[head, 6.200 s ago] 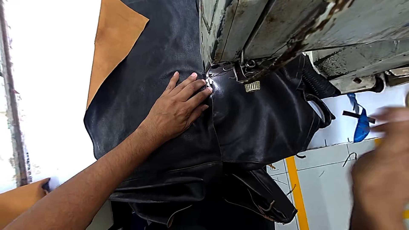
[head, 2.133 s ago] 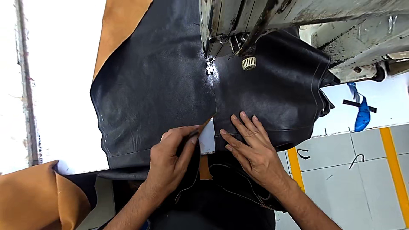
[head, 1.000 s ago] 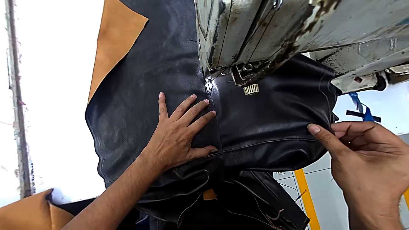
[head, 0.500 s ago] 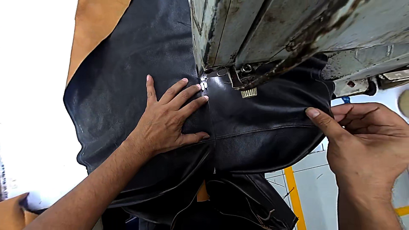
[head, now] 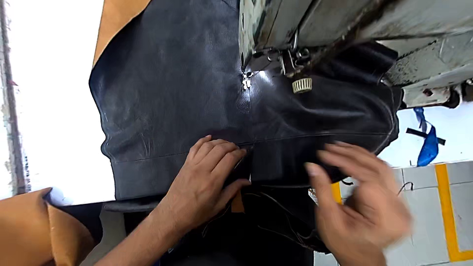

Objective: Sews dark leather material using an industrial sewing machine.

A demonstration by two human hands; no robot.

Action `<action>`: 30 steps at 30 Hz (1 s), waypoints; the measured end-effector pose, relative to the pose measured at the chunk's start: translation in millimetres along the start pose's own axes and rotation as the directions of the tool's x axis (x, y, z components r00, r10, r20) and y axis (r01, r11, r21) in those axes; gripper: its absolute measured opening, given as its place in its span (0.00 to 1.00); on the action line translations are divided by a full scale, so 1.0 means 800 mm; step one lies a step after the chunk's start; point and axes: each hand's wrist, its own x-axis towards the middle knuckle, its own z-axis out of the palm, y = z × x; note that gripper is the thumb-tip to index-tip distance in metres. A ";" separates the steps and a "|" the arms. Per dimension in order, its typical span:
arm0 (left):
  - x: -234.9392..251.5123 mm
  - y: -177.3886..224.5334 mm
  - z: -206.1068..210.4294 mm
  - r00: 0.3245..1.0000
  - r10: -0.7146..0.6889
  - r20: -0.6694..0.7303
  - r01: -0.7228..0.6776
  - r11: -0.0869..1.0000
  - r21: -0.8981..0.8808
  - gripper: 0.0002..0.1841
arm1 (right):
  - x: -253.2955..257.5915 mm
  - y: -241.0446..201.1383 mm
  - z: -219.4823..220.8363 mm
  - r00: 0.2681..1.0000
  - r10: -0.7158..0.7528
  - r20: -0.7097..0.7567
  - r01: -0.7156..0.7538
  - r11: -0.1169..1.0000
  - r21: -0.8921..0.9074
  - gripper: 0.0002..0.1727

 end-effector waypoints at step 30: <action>0.001 -0.008 0.023 0.928 -0.289 -0.235 0.227 0.939 -0.259 0.11 | -0.013 0.020 0.085 0.947 -0.139 0.289 0.147 0.989 -0.007 0.19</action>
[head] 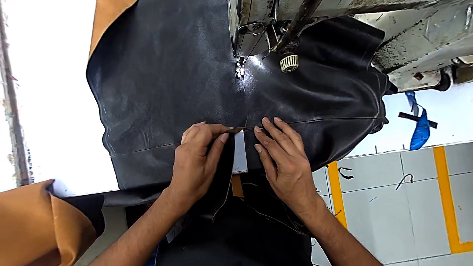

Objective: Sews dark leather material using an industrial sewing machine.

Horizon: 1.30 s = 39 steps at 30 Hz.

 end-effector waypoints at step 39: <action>0.064 -0.041 0.000 0.878 0.308 0.366 -0.447 0.801 0.398 0.27 | -0.002 0.007 -0.070 0.976 0.097 -0.196 -0.096 0.995 0.013 0.15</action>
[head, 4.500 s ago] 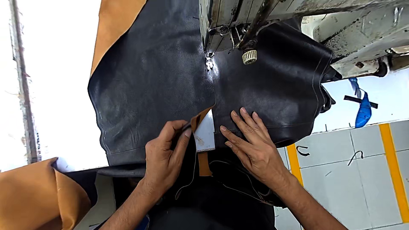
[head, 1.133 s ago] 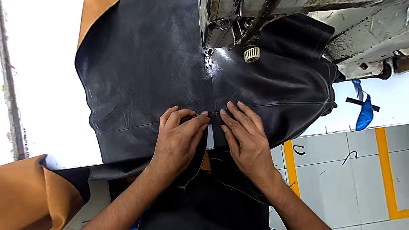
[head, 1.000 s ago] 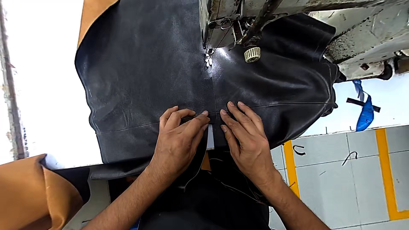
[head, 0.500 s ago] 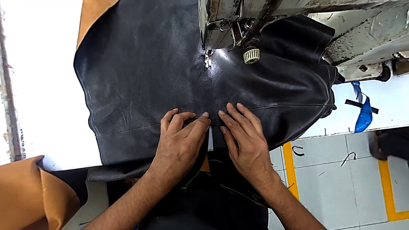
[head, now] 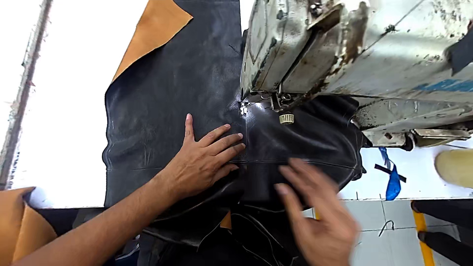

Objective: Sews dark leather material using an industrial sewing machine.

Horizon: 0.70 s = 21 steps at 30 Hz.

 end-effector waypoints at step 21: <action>0.021 -0.025 -0.008 1.000 -0.014 0.015 0.014 1.000 -0.007 0.35 | 0.052 0.038 -0.032 0.916 0.362 -0.174 -0.316 0.917 0.244 0.25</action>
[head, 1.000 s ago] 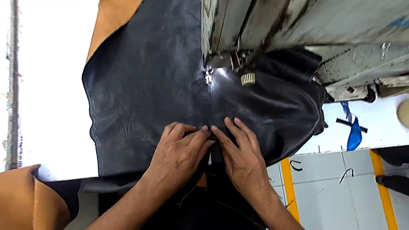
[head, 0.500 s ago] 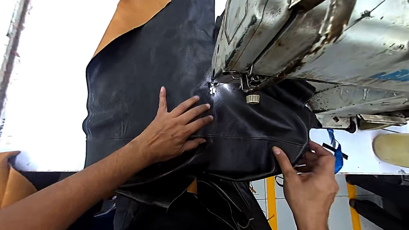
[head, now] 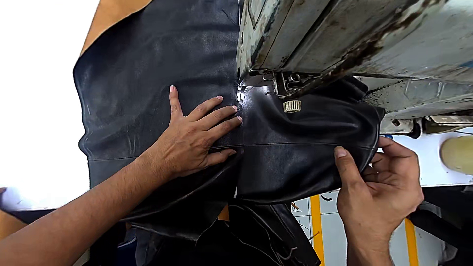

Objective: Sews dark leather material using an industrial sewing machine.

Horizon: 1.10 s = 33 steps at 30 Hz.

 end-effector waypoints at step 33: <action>0.044 -0.059 -0.008 0.995 0.096 -0.010 -0.096 0.995 0.002 0.28 | 0.052 -0.019 0.027 0.999 -0.005 0.049 0.000 0.996 0.092 0.28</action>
